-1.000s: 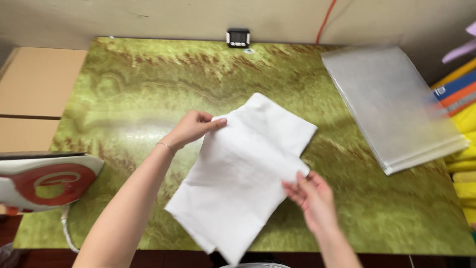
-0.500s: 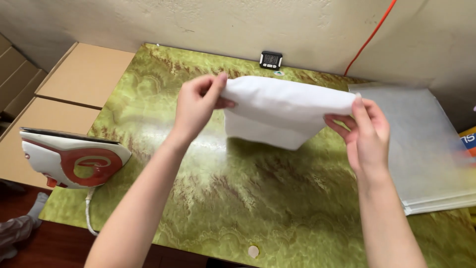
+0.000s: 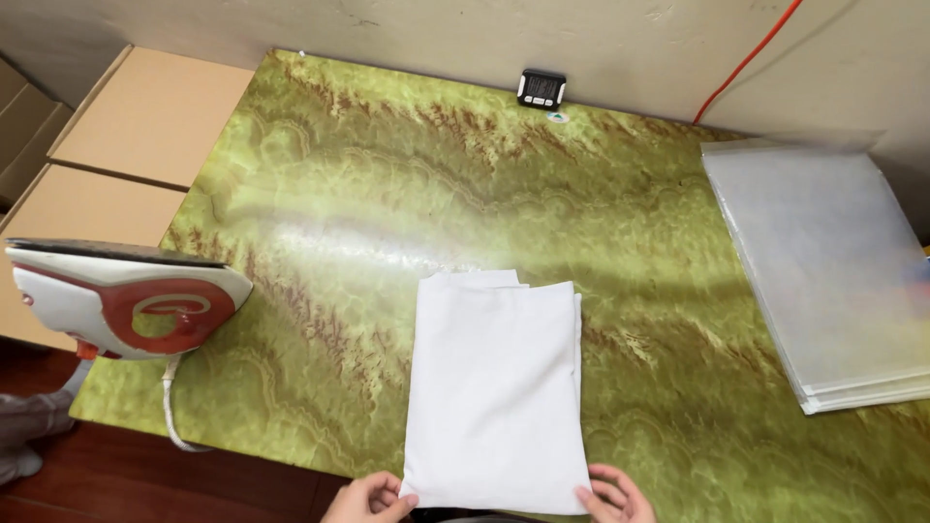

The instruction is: Ironing a white long-sleeved shirt, folding it neatly, placing it in a clear plastic bag, and then into a cardboard shipping box.

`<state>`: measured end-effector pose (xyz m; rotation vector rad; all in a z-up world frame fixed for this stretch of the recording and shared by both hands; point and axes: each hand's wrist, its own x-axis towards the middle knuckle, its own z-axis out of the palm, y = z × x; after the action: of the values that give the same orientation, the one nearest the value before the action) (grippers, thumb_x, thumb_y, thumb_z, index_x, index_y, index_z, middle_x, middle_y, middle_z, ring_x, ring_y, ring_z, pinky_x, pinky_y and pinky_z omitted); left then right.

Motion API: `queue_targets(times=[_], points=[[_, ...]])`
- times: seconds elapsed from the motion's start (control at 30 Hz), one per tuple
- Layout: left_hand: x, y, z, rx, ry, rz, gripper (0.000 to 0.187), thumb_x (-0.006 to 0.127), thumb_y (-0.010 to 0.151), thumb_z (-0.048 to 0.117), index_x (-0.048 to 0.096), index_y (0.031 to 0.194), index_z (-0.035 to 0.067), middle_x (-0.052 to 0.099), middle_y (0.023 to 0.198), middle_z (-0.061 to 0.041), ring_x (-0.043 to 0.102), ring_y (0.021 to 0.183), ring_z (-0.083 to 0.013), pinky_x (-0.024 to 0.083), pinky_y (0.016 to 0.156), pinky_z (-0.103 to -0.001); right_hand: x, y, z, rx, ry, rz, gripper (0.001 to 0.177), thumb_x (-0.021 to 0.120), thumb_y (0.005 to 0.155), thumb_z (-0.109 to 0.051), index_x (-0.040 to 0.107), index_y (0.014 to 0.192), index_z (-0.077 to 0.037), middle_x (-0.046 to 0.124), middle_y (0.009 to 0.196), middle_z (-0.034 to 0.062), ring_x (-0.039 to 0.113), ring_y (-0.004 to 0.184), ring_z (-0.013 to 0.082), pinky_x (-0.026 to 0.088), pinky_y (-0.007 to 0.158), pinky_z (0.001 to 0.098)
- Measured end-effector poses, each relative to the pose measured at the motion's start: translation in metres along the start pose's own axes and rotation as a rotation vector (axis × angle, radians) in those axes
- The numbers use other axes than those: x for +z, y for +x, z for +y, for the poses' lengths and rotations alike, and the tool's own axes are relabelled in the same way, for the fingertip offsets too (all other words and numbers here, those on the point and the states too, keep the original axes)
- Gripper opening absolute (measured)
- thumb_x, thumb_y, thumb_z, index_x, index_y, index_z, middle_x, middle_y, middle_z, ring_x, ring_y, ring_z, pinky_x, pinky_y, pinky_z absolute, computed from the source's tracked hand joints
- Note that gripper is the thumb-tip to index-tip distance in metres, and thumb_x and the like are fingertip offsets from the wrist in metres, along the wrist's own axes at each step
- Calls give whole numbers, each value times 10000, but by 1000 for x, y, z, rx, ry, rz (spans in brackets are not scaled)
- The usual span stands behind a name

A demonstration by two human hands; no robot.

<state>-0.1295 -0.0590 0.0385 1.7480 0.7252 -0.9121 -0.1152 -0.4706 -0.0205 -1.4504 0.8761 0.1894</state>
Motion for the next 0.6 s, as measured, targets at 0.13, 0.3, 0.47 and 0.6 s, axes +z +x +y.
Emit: queue_targets(times=[0.13,0.3,0.47,0.6], points=[[-27,-37,74,41,305,5,360,786,925,581,790,1164,313,792,1061,133,728,965,-1,582,952,-162,7,6,-71,64,-333,-264,396,806,956,-158,811,1321,-6,716,679,167,530,443,248,371,412,322],[-25,2,140,406,72,259,661,676,897,594,652,1417,188,770,1360,19,738,1047,-151,601,889,-337,57,31,-121,-126,-621,-276,512,726,968,-395,758,1375,-86,637,581,34,526,458,156,432,434,272],[-3,32,178,547,-108,339,425,696,935,499,743,1179,154,774,1068,3,646,910,-159,511,798,-335,106,-1,-172,-100,-310,-190,438,842,859,-178,752,1239,21,848,1145,179,785,990,288,626,878,403],[-2,27,191,690,-570,19,249,734,1008,361,725,935,123,713,895,48,581,825,-66,456,765,-232,79,-8,-167,-410,-167,-166,487,830,816,-78,736,1278,42,812,1268,204,758,1114,305,632,970,410]])
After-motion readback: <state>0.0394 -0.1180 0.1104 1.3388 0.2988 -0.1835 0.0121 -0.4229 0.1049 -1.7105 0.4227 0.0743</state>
